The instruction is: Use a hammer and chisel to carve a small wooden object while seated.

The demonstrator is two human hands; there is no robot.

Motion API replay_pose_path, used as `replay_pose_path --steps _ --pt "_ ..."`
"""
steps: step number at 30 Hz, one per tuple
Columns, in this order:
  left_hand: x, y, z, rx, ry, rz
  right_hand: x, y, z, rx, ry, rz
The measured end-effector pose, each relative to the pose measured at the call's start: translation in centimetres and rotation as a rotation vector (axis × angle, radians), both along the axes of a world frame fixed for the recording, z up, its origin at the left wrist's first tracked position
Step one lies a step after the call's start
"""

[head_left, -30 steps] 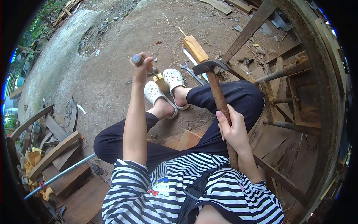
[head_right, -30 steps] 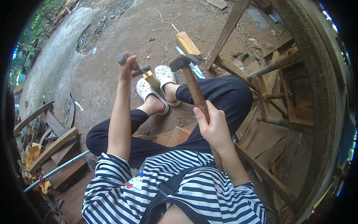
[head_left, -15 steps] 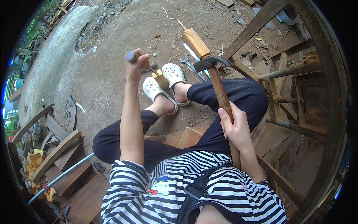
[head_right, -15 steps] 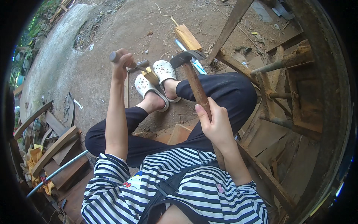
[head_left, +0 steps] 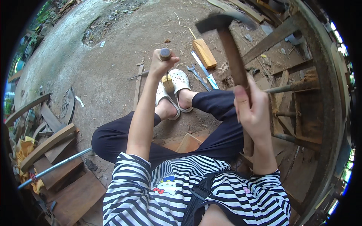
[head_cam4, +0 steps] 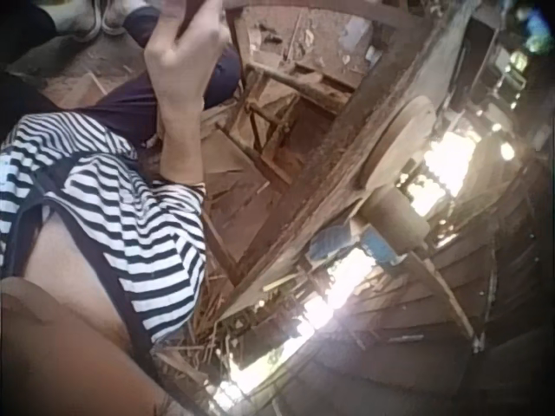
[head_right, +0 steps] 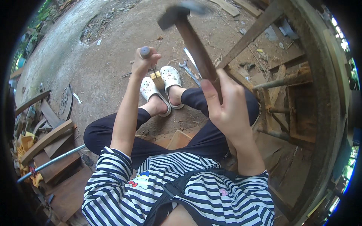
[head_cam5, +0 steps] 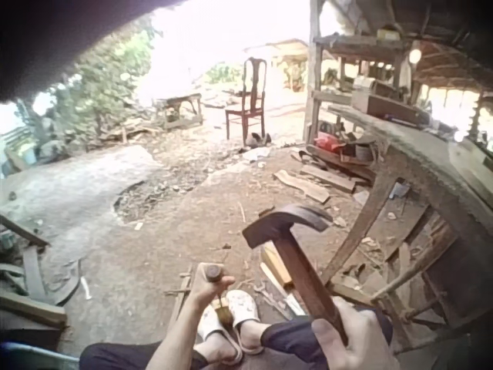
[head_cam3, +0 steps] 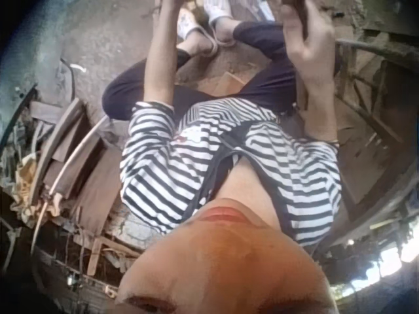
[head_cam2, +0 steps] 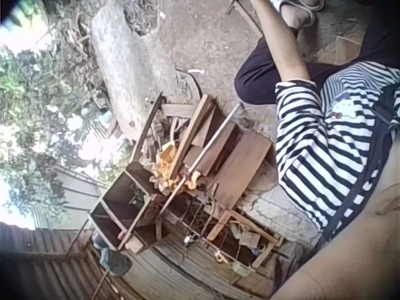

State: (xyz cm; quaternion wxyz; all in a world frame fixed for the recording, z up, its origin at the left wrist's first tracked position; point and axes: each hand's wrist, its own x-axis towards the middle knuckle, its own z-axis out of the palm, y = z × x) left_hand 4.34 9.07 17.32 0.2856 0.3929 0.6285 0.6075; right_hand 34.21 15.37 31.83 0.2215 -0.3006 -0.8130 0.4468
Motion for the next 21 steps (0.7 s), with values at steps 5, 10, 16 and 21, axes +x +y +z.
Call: replay_pose_path --steps 5,10,16,21 --pt "-0.4 -0.9 -0.1 0.055 -0.014 0.054 -3.4 -1.0 3.3 0.14 0.161 0.085" --pt "0.1 -1.1 -0.6 0.03 -0.087 0.085 -9.1 -2.9 2.9 0.37 -0.431 0.214" --pt "-0.1 -1.6 -0.7 0.042 -0.005 0.089 -8.7 -1.9 4.8 0.331 -0.057 0.098" --pt "-0.1 -1.4 -0.9 0.01 0.078 0.125 -9.3 -3.7 2.9 0.476 -0.207 0.209"
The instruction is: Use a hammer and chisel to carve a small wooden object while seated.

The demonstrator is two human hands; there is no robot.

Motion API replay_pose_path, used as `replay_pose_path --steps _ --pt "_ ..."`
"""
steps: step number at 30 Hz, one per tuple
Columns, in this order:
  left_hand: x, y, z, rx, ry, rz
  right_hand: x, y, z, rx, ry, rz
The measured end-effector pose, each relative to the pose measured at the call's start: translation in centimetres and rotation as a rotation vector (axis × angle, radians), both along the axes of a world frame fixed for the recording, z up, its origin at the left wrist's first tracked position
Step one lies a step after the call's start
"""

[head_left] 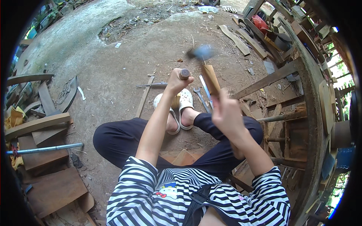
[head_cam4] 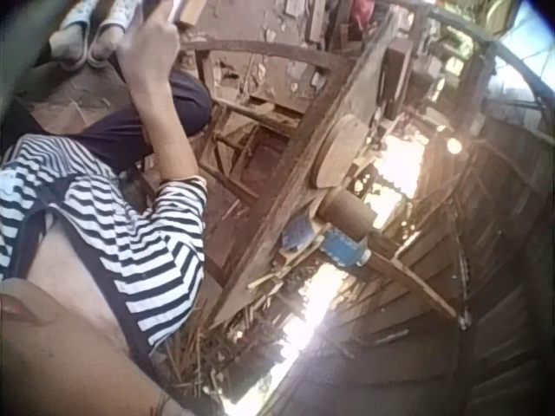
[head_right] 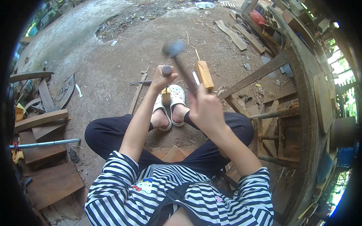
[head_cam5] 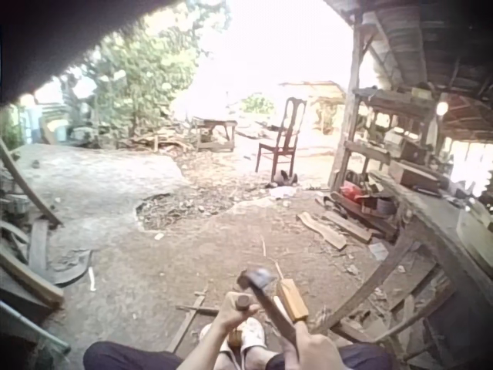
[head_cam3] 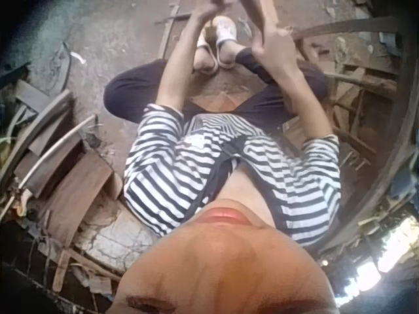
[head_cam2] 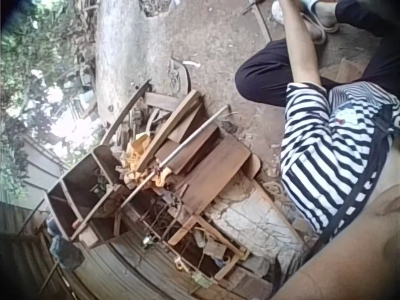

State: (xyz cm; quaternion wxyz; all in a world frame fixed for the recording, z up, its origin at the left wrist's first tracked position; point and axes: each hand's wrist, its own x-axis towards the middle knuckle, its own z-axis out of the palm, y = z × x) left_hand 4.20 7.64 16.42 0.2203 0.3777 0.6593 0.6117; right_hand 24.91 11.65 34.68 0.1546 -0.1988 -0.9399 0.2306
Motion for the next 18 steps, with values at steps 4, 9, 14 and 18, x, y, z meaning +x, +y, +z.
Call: replay_pose_path --steps 4,9,14,18 --pt "-0.4 0.1 -0.3 0.111 0.084 0.036 0.4 0.0 -0.9 0.062 -0.143 0.03" --pt "-0.7 -0.3 -0.5 0.072 0.051 0.017 2.5 1.1 0.0 -0.063 0.363 -0.023" --pt "-0.5 -0.4 -0.3 0.079 0.006 0.013 2.1 0.1 -0.4 -0.161 0.269 0.001" --pt "0.2 -0.3 -0.3 0.08 0.057 0.015 2.6 0.1 -0.8 -0.257 0.205 0.003"
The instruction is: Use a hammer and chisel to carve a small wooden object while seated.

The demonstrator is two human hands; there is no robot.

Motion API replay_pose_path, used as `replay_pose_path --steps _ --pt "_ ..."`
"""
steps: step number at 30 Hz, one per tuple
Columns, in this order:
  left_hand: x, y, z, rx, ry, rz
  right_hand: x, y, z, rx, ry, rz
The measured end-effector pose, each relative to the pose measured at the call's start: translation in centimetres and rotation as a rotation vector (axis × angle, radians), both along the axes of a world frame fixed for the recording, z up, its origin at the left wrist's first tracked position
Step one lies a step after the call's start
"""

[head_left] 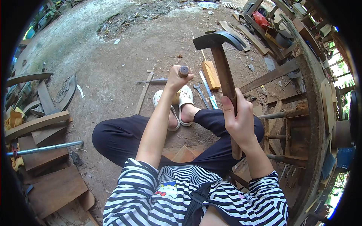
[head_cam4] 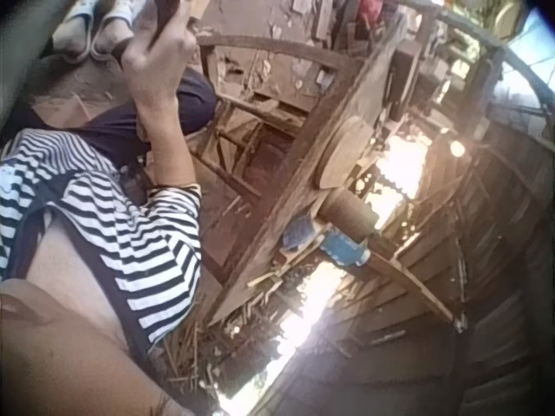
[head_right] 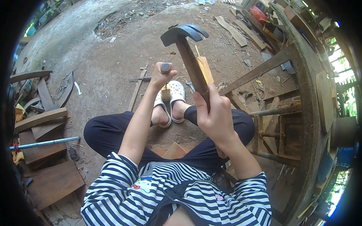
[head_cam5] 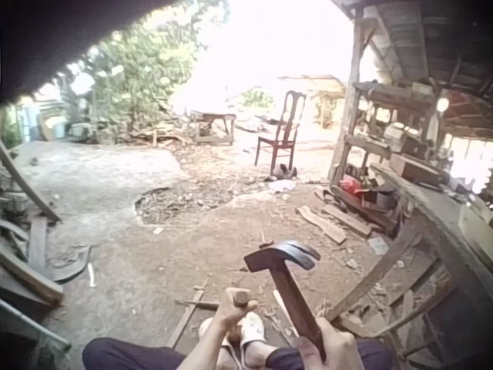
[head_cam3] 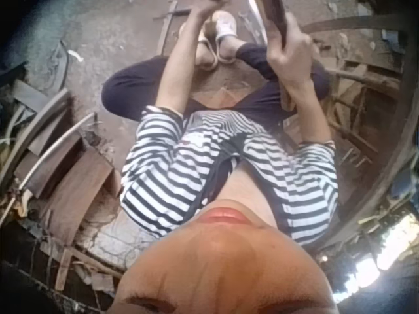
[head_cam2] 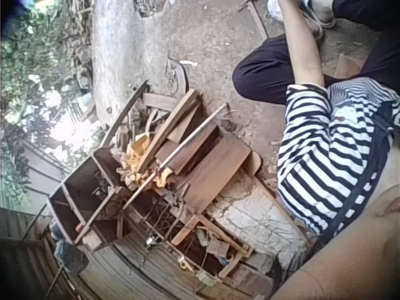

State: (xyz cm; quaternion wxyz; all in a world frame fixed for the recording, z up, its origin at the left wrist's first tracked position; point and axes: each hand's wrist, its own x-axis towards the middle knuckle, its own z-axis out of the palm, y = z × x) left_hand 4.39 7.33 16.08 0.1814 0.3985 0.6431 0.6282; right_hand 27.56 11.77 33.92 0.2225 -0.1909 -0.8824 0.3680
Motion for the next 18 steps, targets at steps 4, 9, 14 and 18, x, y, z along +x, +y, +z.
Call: replay_pose_path --steps 4,9,14,18 --pt "0.2 0.0 0.4 0.001 -0.054 -0.016 1.8 0.5 -0.4 -0.031 -0.021 0.01" --pt "1.7 -1.3 0.6 -0.012 -0.038 0.003 3.7 -0.1 -2.2 -0.154 -0.047 -0.035" --pt "2.5 -1.8 0.5 0.032 0.018 0.035 5.3 -0.6 -4.1 -0.325 -0.136 -0.187" --pt "2.0 -1.0 0.5 0.005 -0.036 0.038 6.5 -0.7 -5.1 -0.411 -0.135 -0.179"
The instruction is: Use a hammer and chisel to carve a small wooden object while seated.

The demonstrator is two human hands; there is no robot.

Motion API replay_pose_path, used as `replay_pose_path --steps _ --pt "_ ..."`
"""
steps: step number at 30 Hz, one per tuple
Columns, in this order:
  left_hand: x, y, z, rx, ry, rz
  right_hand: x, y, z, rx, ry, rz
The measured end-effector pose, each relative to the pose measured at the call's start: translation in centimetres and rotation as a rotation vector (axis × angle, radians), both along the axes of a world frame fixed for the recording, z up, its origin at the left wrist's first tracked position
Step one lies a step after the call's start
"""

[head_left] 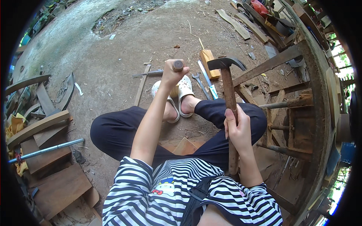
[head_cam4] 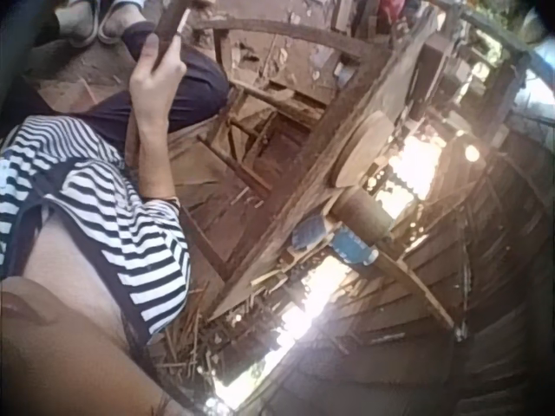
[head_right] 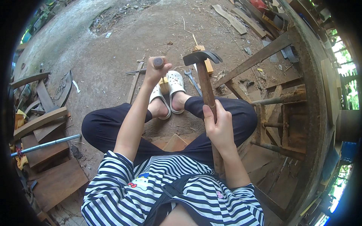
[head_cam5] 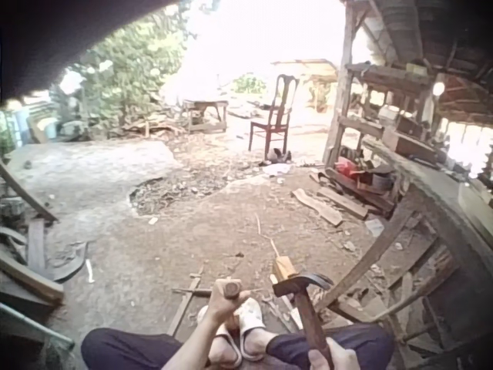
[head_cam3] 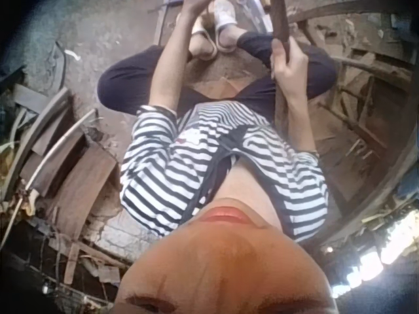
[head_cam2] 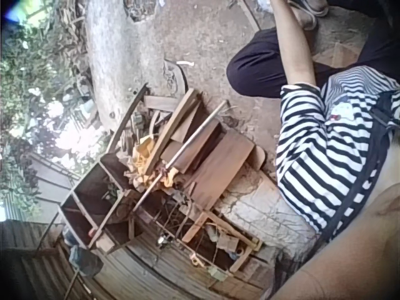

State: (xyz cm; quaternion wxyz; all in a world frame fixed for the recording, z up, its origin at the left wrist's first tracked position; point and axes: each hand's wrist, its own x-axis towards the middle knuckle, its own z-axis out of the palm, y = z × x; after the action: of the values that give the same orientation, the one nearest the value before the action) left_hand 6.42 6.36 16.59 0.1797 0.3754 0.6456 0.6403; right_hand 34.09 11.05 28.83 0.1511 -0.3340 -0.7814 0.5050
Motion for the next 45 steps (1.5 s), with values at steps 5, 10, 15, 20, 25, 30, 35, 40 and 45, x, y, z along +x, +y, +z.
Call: replay_pose_path --steps 5,10,15,20,25,30,35,40,45 --pt "-1.9 0.8 0.1 0.025 -0.128 -0.071 -0.3 0.7 -0.5 -0.058 -0.014 -0.028" --pt "-4.5 2.0 0.4 0.053 -0.256 -0.062 -2.6 1.7 -1.0 0.0 0.016 0.011" --pt "-5.2 3.5 1.2 -0.019 -0.259 -0.085 -4.1 1.5 -1.8 -0.083 -0.013 -0.002" --pt "-3.8 2.2 0.5 0.021 -0.202 -0.057 -3.9 1.4 -2.3 -0.112 0.012 0.007" --pt "-5.6 -2.9 -1.0 0.216 -0.431 -0.011 -3.3 1.6 -2.5 -0.109 0.006 0.018" --pt "-6.7 -5.2 -1.9 0.239 -0.442 -0.057 -2.4 1.0 -2.9 -0.114 -0.052 0.002" --pt "-6.2 -3.7 -1.3 0.231 -0.445 -0.044 -1.8 0.8 -3.0 -0.209 -0.048 -0.031" --pt "-4.9 0.1 -0.3 0.124 -0.273 -0.04 -2.9 1.7 -2.1 -0.033 -0.016 0.06" --pt "-3.5 2.2 0.5 0.039 -0.197 -0.108 -4.3 3.7 1.6 0.152 0.034 0.103"
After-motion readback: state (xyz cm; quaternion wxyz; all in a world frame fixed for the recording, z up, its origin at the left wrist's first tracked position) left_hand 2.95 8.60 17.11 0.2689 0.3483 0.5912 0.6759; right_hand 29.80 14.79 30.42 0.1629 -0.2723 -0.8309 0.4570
